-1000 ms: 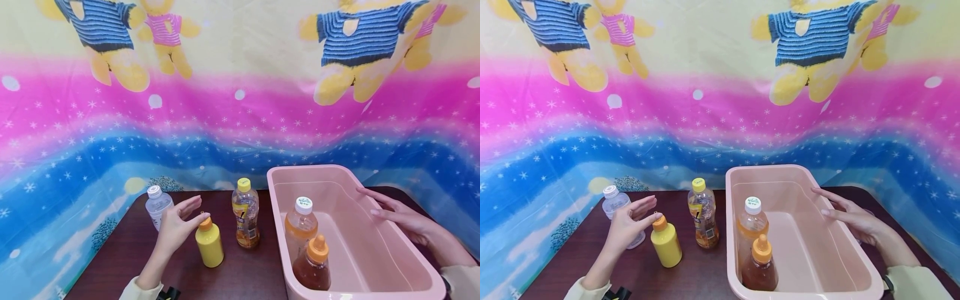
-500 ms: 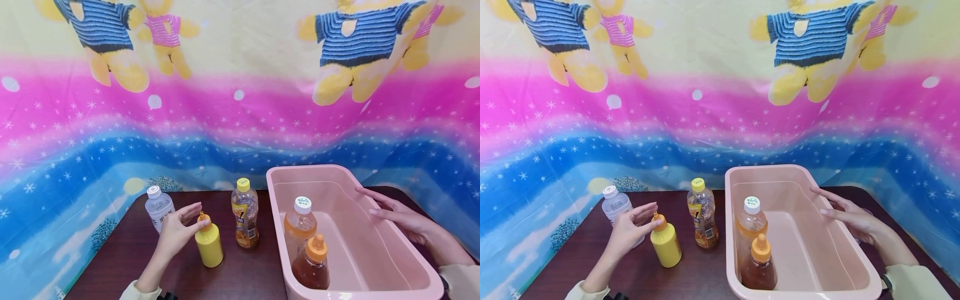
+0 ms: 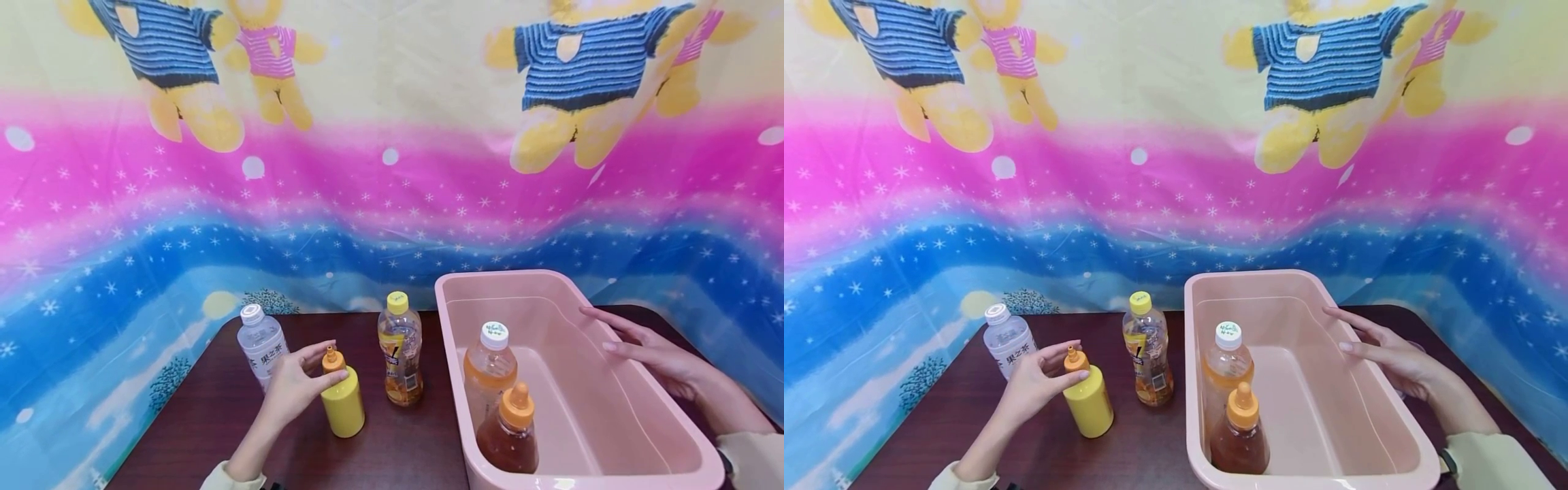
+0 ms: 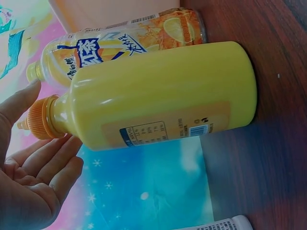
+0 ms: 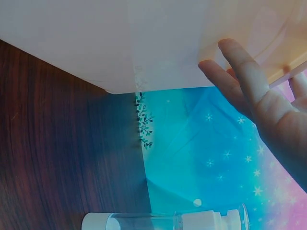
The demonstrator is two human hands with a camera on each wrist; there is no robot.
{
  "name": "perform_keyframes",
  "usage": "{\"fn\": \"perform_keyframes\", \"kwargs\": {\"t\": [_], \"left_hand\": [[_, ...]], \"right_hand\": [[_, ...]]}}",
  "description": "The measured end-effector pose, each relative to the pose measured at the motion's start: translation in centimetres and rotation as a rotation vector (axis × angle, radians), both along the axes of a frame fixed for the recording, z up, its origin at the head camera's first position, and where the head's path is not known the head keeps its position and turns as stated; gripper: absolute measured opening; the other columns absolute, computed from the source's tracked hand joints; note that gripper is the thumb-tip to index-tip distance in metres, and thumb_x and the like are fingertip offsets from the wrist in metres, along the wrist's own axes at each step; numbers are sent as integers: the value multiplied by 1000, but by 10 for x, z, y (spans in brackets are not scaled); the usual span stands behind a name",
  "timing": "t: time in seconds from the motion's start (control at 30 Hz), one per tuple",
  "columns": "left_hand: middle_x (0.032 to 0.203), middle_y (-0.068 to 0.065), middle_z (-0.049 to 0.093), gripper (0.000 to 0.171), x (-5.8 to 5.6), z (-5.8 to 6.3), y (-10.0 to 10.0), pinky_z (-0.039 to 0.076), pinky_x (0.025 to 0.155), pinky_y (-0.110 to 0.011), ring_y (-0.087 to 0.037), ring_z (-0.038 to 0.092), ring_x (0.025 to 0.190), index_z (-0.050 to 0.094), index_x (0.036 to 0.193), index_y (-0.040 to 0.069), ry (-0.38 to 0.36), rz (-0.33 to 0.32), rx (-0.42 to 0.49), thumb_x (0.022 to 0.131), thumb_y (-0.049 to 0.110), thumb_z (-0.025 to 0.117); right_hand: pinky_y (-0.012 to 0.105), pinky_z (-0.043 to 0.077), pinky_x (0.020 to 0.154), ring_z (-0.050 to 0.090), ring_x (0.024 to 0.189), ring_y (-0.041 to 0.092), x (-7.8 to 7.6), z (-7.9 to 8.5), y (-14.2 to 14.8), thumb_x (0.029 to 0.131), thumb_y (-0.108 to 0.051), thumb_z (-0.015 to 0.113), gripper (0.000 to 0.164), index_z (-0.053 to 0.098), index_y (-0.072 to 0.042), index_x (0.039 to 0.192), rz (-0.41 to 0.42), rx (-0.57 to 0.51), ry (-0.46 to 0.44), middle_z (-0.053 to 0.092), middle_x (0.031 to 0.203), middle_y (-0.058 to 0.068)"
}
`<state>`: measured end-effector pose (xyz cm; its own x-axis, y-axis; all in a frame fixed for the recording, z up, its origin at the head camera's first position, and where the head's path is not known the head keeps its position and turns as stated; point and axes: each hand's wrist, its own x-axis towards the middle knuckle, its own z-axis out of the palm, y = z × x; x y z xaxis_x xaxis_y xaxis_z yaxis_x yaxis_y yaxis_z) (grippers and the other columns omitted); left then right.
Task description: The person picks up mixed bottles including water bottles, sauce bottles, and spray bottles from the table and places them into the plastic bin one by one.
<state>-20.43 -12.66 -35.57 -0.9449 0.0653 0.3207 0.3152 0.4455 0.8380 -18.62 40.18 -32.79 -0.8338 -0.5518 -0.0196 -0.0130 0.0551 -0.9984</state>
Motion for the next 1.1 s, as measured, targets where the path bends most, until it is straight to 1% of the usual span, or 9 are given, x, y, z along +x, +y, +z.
{"fn": "perform_keyframes", "kwargs": {"t": [0.13,0.37,0.5,0.73,1.0,1.1], "left_hand": [[104,-14,66,48,-1,-1,1,52,80,-40,-29,62,99,66,110,7,-17,8,-31,67,21,81],[96,-12,69,43,-2,-4,2,54,75,-34,-24,66,89,68,104,4,-34,24,-45,66,18,82],[96,-11,69,42,-3,-4,2,54,75,-35,-23,66,88,68,103,4,-40,30,-58,66,20,81],[94,-12,69,45,-4,-5,2,54,75,-36,-24,66,88,67,104,-1,-68,24,-63,67,21,81],[93,-12,69,43,-2,-6,4,55,71,-32,-22,66,85,66,104,-3,-46,36,-71,69,18,79],[93,-12,69,42,-2,-7,5,55,69,-29,-21,66,84,66,104,-4,-28,45,-71,69,16,79]], "right_hand": [[58,44,78,59,106,28,0,0,0,100,-10,31,54,22,-42,142,4,-7,-13,51,126,-16],[58,43,79,58,107,27,-1,0,1,100,-9,30,54,21,-42,142,16,-14,-22,50,127,-16],[57,44,79,58,108,26,-2,-1,1,100,-9,29,54,21,-41,143,14,-12,-14,50,127,-17],[58,43,78,58,108,28,-1,-1,1,100,-9,29,54,20,-41,143,19,-17,-7,50,128,-16],[59,43,78,58,107,30,-2,0,1,100,-10,29,53,20,-41,143,30,-23,-9,50,128,-15],[59,42,78,57,107,33,-2,0,2,100,-10,28,53,21,-42,142,52,-43,-32,50,128,-13]]}}
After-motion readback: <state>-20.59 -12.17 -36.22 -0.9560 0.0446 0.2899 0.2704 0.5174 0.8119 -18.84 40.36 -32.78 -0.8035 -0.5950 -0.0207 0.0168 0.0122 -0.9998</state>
